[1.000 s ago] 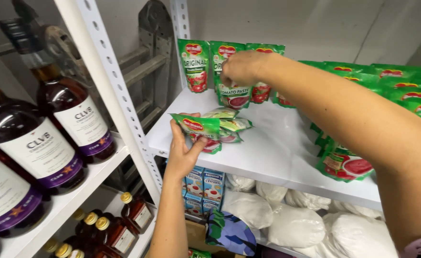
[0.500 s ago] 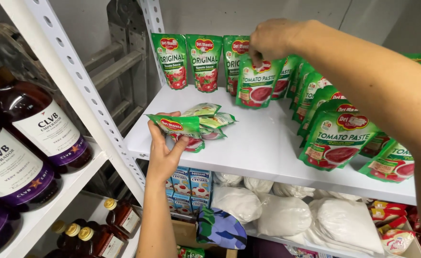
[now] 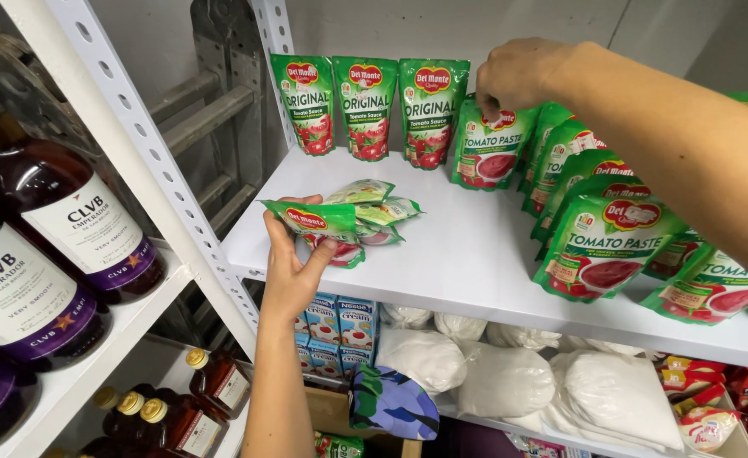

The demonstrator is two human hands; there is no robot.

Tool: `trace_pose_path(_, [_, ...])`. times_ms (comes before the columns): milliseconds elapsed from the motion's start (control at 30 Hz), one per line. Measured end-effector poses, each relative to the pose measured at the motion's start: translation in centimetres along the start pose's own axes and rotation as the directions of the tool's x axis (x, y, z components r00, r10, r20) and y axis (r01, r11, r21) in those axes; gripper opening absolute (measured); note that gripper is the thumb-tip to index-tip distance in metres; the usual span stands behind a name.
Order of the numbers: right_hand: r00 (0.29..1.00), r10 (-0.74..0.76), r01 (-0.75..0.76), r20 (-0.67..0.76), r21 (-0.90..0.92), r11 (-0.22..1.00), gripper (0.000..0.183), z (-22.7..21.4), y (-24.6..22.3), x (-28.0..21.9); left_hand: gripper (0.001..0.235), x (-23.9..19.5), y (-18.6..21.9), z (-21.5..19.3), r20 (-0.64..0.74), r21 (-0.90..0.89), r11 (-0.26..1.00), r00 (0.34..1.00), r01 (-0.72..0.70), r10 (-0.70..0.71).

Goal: The person picks up several tomato sauce pouches from a shelf and places them into a cardboard box on the floor.

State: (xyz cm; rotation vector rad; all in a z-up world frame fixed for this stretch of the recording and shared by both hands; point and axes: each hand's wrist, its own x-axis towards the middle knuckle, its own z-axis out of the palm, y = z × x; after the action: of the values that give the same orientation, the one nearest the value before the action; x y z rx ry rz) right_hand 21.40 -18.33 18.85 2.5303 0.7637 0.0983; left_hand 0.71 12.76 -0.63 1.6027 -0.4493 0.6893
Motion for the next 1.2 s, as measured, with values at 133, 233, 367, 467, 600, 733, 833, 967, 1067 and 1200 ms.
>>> trace_pose_path(133, [1.0, 0.021, -0.021, 0.0, 0.018, 1.0, 0.028, 0.3, 0.2, -0.1, 0.059, 0.0, 0.0, 0.0, 0.002, -0.002, 1.0, 1.0, -0.003, 0.003])
trace_pose_path(233, [1.0, 0.024, -0.024, 0.013, -0.005, 1.0, 0.032, 0.3, 0.3, 0.0, 0.059, 0.0, 0.0, 0.0, 0.002, 0.007, 1.0, 1.0, -0.012, 0.012])
trace_pose_path(367, [1.0, 0.019, -0.019, 0.004, -0.01, 1.0, 0.028, 0.4, 0.3, 0.2, 0.059, 0.0, 0.1, 0.0, 0.001, 0.005, 1.0, 1.0, -0.01, 0.01])
trace_pose_path(467, [0.999, 0.04, -0.04, 0.013, 0.014, 0.999, 0.027, 0.0, -0.2, 0.0, 0.059, 0.0, 0.3, 0.0, -0.001, 0.002, 1.0, 1.0, -0.002, 0.002])
trace_pose_path(600, [0.997, 0.066, -0.067, 0.03, 0.039, 0.997, 0.027, -0.2, -0.1, 0.2, 0.059, 0.0, 0.4, 0.1, -0.004, -0.001, 1.0, 1.0, 0.008, -0.008])
trace_pose_path(733, [0.999, 0.034, -0.034, 0.029, 0.004, 0.999, 0.028, -0.3, 0.0, 0.5, 0.06, 0.0, 0.2, 0.0, -0.004, -0.009, 1.0, 1.0, 0.009, -0.009])
trace_pose_path(833, [0.999, 0.02, -0.022, 0.049, 0.025, 0.999, 0.027, -0.8, -0.4, 0.3, 0.06, -0.1, 0.1, 0.0, -0.002, -0.022, 1.0, 1.0, 0.012, -0.012])
trace_pose_path(967, [0.996, 0.043, -0.048, 0.083, 0.055, 0.997, 0.027, -1.6, -1.3, 0.1, 0.059, -0.2, 0.4, 0.0, -0.008, -0.015, 1.0, 1.0, 0.02, -0.02])
trace_pose_path(1067, [0.993, 0.016, -0.019, 0.116, 0.029, 0.999, 0.028, -1.9, -1.8, 0.1, 0.06, -0.3, 0.1, -0.1, -0.01, -0.01, 1.0, 1.0, 0.021, -0.021])
trace_pose_path(1200, [0.991, -0.006, 0.004, 0.135, 0.013, 1.0, 0.029, -1.7, -1.5, 0.4, 0.06, -0.2, 0.1, -0.1, -0.001, -0.016, 1.0, 1.0, 0.005, -0.005])
